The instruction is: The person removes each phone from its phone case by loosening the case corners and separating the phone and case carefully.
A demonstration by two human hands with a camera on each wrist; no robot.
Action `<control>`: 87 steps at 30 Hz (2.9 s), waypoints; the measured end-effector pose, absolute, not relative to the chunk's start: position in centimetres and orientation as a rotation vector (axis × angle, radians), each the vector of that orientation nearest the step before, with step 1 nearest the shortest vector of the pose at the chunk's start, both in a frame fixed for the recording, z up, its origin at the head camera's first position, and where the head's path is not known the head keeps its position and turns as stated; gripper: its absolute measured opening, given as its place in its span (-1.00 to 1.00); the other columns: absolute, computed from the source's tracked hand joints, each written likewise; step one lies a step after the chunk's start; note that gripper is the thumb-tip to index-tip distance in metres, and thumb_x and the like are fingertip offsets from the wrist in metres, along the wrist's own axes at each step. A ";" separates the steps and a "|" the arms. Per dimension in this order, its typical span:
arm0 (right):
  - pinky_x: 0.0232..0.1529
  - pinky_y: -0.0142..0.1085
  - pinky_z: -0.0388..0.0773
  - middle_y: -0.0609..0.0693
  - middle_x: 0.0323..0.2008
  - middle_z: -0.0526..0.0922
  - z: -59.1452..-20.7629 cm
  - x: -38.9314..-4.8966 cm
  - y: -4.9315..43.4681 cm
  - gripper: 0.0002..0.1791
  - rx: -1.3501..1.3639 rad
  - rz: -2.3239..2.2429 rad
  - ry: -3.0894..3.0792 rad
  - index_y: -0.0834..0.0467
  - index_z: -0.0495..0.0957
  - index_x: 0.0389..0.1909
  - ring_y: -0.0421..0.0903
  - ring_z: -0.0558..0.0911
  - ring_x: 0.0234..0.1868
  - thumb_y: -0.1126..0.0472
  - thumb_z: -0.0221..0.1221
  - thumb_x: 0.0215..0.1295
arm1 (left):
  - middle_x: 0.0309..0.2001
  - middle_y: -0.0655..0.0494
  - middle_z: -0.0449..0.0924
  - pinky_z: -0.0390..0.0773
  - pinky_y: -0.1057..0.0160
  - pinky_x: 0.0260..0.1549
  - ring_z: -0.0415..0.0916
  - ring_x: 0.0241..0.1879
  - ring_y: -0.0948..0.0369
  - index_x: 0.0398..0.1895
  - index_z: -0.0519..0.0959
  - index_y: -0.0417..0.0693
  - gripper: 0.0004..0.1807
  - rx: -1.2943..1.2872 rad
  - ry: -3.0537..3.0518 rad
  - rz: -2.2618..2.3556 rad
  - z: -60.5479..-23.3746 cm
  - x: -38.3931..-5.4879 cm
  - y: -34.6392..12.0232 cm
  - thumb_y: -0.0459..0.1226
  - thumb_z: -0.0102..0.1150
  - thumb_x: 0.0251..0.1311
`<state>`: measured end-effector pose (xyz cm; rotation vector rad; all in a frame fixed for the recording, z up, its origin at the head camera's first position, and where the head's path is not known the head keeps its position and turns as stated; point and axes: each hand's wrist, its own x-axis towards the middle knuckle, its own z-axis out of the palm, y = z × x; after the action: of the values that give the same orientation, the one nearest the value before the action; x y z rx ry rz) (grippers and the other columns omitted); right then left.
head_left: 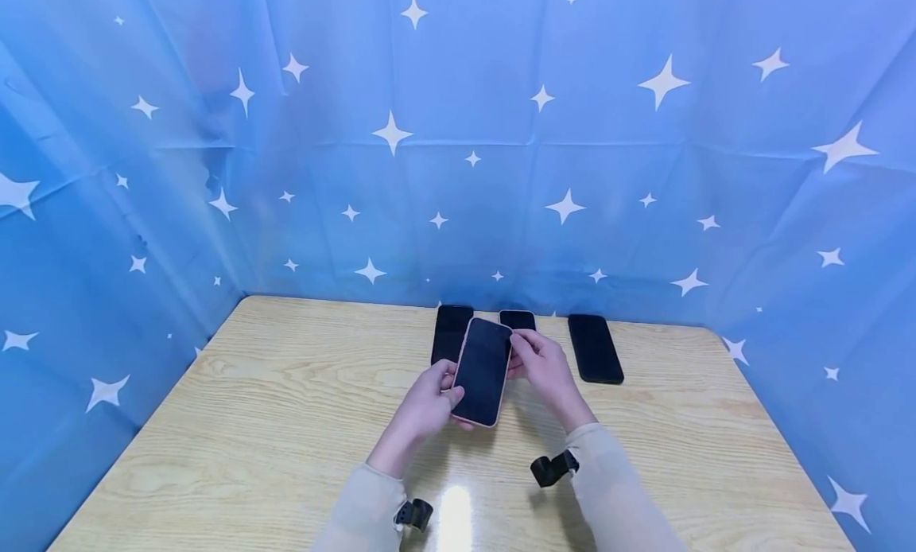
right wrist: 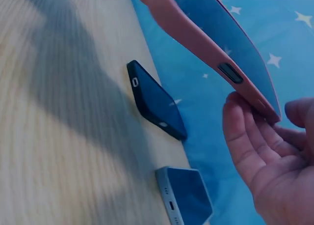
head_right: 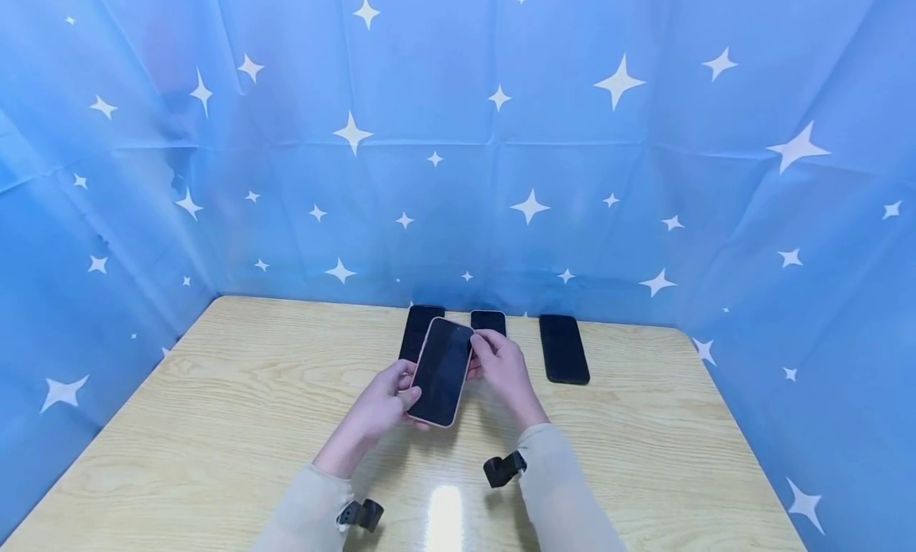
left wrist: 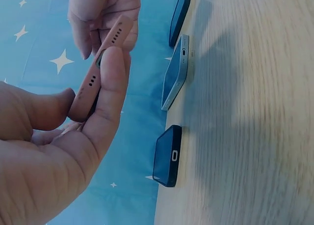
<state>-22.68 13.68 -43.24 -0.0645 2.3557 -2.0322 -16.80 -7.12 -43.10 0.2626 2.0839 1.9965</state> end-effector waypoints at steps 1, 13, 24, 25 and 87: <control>-0.27 -0.10 0.77 0.10 -0.41 0.66 -43.2 -22.7 13.8 -0.64 -0.073 -2.033 2.353 0.44 0.52 0.20 -0.08 0.65 -0.46 0.27 -0.02 0.64 | -0.03 -0.35 0.63 0.78 -0.12 -0.34 0.73 -0.23 -0.08 0.13 0.35 -0.43 -0.77 0.274 2.083 1.993 -43.1 -16.8 -7.2 -0.59 -0.15 0.49; -0.48 -0.28 0.69 0.11 -0.57 0.62 -42.6 -23.2 13.9 -0.64 -0.190 -1.821 2.626 0.44 0.56 0.20 -0.09 0.64 -0.61 0.39 -0.06 0.57 | -0.01 -0.36 0.61 0.80 -0.03 -0.37 0.71 -0.18 -0.07 0.12 0.35 -0.43 -0.76 0.312 2.072 1.982 -43.1 -17.0 -7.1 -0.61 -0.15 0.46; -0.50 -0.34 0.65 0.12 -0.49 0.71 -42.6 -23.0 13.9 -0.64 -0.306 -1.647 2.861 0.41 0.64 0.09 -0.10 0.71 -0.55 0.39 -0.04 0.45 | -0.05 -0.35 0.63 0.77 -0.18 -0.35 0.71 -0.28 -0.03 0.08 0.36 -0.42 -0.78 0.336 2.132 1.944 -43.2 -17.0 -6.9 -0.63 -0.14 0.43; -0.47 -0.33 0.68 0.14 -0.48 0.71 -42.6 -23.0 13.9 -0.63 -0.301 -1.645 2.856 0.41 0.64 0.08 -0.08 0.72 -0.54 0.39 -0.04 0.43 | -0.04 -0.36 0.63 0.77 -0.17 -0.35 0.71 -0.28 -0.04 0.07 0.36 -0.42 -0.78 0.337 2.133 1.941 -43.2 -17.0 -6.9 -0.63 -0.14 0.43; -0.12 -0.29 0.76 0.26 0.11 0.66 -41.5 -23.1 16.1 -0.45 -0.294 -2.019 2.073 0.52 0.37 0.37 -0.16 0.75 -0.21 0.50 -0.10 0.36 | -0.10 -0.30 0.68 0.79 -0.06 -0.39 0.74 -0.31 -0.03 -0.06 0.43 -0.36 -0.84 0.357 2.171 1.883 -42.7 -16.7 -7.9 -0.63 -0.07 0.39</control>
<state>-23.08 16.14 -41.51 -0.2936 2.0730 -2.0194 -16.66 -7.93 -42.72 0.3565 2.1709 1.8832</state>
